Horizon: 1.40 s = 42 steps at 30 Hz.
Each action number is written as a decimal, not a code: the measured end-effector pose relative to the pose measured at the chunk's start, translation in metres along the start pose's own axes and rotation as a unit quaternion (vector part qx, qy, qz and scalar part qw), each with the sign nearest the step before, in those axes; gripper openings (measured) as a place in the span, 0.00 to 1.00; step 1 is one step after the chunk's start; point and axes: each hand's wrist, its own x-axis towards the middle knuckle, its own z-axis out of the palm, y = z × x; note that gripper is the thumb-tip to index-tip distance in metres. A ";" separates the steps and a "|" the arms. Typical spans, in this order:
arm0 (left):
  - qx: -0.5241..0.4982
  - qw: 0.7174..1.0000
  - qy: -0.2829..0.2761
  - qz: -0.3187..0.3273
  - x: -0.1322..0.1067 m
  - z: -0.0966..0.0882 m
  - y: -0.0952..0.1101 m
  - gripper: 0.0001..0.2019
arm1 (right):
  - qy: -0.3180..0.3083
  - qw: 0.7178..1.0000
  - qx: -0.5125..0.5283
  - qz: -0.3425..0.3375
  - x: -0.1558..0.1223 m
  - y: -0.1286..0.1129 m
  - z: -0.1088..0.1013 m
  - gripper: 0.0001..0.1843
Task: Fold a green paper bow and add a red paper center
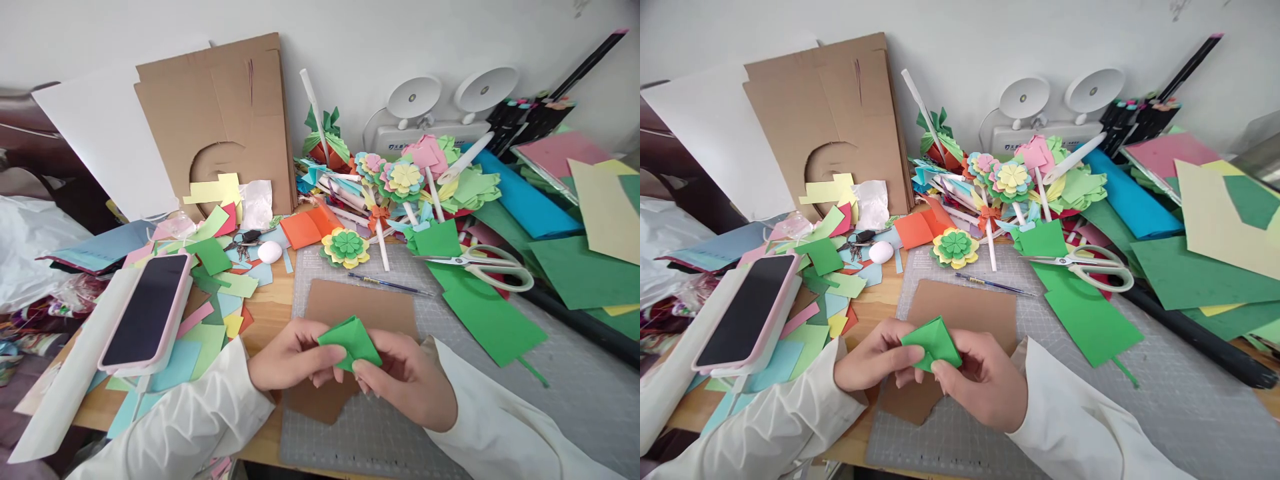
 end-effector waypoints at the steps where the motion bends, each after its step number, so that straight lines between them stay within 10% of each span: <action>1: -0.010 1.000 0.001 -0.003 0.000 0.000 0.000 0.22 | -0.001 1.000 0.005 -0.001 0.000 -0.001 0.000 0.14; 14: 0.190 0.978 0.025 0.077 -0.004 0.005 -0.001 0.23 | 0.028 0.999 -0.031 0.032 0.003 0.008 0.001 0.16; 42: 0.000 0.998 -0.010 0.062 -0.002 0.011 -0.001 0.16 | 0.019 0.999 -0.025 0.033 -0.005 0.007 0.001 0.21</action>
